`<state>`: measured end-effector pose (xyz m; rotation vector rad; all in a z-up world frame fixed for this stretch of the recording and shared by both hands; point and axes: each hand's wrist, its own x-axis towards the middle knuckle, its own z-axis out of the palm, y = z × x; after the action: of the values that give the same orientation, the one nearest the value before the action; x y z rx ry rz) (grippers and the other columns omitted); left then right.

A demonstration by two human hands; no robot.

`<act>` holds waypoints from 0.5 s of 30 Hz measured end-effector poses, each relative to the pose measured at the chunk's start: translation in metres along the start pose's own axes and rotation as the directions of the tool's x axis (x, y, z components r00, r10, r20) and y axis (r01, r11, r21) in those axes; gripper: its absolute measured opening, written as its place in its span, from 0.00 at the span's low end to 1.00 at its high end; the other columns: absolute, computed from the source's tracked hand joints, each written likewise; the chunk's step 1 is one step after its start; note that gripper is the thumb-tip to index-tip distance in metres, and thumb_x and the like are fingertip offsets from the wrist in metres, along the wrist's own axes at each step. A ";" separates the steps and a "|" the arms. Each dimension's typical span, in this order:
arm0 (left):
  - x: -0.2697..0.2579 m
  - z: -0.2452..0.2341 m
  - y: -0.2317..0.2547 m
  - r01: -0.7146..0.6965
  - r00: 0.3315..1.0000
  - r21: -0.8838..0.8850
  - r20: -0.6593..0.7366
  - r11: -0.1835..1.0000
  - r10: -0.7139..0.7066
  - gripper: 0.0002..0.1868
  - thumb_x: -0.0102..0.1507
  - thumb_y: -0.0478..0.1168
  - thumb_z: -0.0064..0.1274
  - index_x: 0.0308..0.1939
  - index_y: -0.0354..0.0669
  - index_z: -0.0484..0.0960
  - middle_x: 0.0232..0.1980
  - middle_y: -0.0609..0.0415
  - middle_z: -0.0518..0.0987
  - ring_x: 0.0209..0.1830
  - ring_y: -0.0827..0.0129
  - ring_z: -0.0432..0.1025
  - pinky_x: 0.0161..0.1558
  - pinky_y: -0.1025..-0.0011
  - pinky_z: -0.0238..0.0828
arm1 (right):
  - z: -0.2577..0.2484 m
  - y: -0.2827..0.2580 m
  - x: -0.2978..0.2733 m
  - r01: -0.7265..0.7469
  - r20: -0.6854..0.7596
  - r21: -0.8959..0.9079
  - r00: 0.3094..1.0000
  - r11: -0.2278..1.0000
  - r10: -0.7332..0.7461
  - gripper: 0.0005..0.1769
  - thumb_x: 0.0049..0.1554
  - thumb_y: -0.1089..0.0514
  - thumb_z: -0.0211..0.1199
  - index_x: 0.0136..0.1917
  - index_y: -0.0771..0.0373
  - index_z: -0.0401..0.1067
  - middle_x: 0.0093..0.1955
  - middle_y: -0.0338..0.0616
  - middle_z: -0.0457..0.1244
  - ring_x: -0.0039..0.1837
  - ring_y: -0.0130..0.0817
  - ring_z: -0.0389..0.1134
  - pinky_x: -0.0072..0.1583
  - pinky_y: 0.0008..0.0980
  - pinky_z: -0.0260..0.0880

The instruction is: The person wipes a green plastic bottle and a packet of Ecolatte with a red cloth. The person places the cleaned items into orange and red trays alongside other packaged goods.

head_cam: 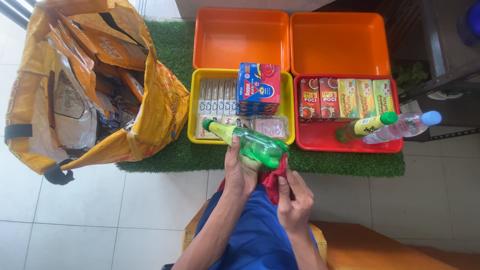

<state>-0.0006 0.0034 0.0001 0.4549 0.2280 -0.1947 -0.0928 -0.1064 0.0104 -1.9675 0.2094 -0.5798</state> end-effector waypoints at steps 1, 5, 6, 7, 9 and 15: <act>0.001 0.000 0.000 0.008 1.000 0.011 0.006 1.000 -0.008 0.31 0.67 0.54 0.51 0.67 0.41 0.63 0.60 0.46 0.74 0.59 0.57 0.75 0.55 0.52 0.79 | -0.002 -0.001 0.004 0.015 0.012 0.044 1.000 0.999 -0.015 0.18 0.65 0.61 0.59 0.67 0.65 0.75 0.39 0.41 0.63 0.40 0.26 0.62 0.45 0.26 0.65; 0.004 -0.004 -0.002 0.034 0.999 0.044 -0.002 0.998 -0.034 0.30 0.68 0.54 0.52 0.66 0.43 0.63 0.59 0.48 0.73 0.58 0.59 0.74 0.53 0.53 0.79 | -0.013 -0.004 0.020 0.064 0.050 0.136 0.996 0.989 -0.071 0.18 0.67 0.60 0.58 0.69 0.66 0.72 0.50 0.43 0.69 0.49 0.27 0.68 0.53 0.27 0.69; 0.004 -0.006 -0.004 0.040 0.999 0.051 -0.010 0.998 -0.039 0.29 0.68 0.53 0.52 0.66 0.43 0.63 0.58 0.48 0.73 0.57 0.59 0.74 0.53 0.53 0.79 | -0.014 -0.003 0.021 0.076 0.056 0.139 0.995 0.987 -0.084 0.18 0.67 0.60 0.58 0.70 0.66 0.71 0.54 0.45 0.70 0.51 0.27 0.69 0.55 0.27 0.70; 0.005 -0.007 -0.004 0.042 0.999 0.034 0.000 0.999 -0.042 0.29 0.68 0.53 0.52 0.66 0.41 0.63 0.58 0.47 0.73 0.57 0.59 0.74 0.54 0.53 0.79 | -0.014 -0.003 0.020 0.046 0.055 0.122 0.997 0.991 -0.053 0.17 0.67 0.60 0.58 0.68 0.65 0.73 0.51 0.44 0.70 0.49 0.27 0.69 0.53 0.27 0.70; 0.006 -0.009 -0.005 0.044 0.999 0.001 0.019 0.999 -0.044 0.29 0.70 0.53 0.53 0.66 0.38 0.64 0.59 0.46 0.74 0.57 0.58 0.74 0.55 0.54 0.79 | -0.010 0.000 0.012 -0.014 0.055 0.090 0.998 0.996 0.009 0.14 0.66 0.60 0.59 0.64 0.63 0.76 0.44 0.43 0.70 0.44 0.27 0.68 0.48 0.27 0.69; 0.007 -0.006 0.000 0.042 0.998 0.025 -0.057 0.999 -0.041 0.29 0.67 0.53 0.52 0.65 0.41 0.65 0.58 0.49 0.75 0.57 0.61 0.76 0.53 0.55 0.80 | -0.002 -0.001 0.002 0.008 0.029 0.009 1.000 1.000 -0.008 0.20 0.65 0.58 0.59 0.69 0.61 0.73 0.42 0.42 0.69 0.41 0.26 0.67 0.47 0.27 0.69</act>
<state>0.0056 0.0054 -0.0067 0.4823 0.2911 -0.2260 -0.0923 -0.1084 0.0121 -1.9677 0.1810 -0.5566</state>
